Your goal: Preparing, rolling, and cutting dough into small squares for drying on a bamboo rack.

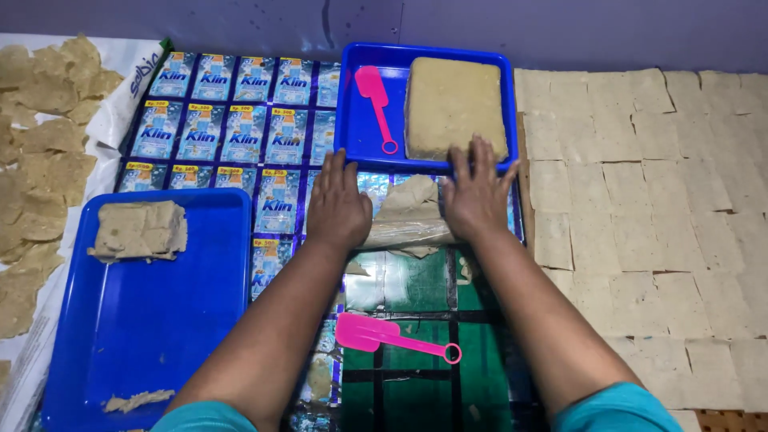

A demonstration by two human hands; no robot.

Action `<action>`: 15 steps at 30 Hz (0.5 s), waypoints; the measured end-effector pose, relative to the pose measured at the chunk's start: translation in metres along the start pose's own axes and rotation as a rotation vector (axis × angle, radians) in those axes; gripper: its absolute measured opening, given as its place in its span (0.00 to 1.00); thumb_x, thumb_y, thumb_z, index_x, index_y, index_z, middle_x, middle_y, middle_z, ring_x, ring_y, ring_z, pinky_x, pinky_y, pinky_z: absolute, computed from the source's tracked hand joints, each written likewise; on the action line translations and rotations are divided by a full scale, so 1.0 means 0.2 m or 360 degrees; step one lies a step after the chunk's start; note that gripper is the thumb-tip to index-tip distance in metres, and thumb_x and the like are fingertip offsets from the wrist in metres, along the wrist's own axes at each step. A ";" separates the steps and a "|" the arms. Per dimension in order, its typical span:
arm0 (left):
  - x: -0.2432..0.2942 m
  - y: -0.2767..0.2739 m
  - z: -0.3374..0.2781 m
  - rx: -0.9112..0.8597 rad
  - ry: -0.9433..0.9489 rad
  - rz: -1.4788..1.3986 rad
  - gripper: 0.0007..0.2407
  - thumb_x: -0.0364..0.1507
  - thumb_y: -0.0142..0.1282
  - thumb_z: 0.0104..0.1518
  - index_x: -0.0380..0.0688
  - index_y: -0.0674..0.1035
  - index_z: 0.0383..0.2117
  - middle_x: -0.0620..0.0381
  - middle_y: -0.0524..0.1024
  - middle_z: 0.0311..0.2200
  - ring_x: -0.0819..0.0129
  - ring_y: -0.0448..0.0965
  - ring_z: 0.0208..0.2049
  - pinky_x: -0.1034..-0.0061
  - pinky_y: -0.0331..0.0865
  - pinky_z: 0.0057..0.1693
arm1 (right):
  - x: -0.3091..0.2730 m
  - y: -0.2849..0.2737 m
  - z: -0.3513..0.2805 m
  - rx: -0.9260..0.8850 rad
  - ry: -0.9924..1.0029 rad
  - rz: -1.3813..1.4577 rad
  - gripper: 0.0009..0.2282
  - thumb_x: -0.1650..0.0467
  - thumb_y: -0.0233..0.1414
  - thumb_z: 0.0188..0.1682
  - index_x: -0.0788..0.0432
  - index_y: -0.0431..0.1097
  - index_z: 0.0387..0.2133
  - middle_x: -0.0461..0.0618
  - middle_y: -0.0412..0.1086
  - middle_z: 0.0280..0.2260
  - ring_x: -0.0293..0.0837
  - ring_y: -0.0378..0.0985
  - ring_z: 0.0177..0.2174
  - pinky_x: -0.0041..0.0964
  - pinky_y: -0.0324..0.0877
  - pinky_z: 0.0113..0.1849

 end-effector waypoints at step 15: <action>0.02 0.08 -0.25 -0.0142 0.0091 0.0210 0.26 0.35 0.30 0.63 0.42 0.60 0.68 0.42 0.49 0.73 0.49 0.45 0.74 0.45 0.36 0.72 | 0.03 0.16 -0.27 -0.0376 -0.0035 -0.0046 0.27 0.57 0.32 0.58 0.44 0.47 0.72 0.58 0.31 0.74 0.54 0.30 0.71 0.67 0.36 0.63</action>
Point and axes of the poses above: each hand's wrist, its own z-axis towards the middle knuckle, its own y-axis out of the palm, x = y × z, the point moved 6 cm from there along z, towards the middle knuckle
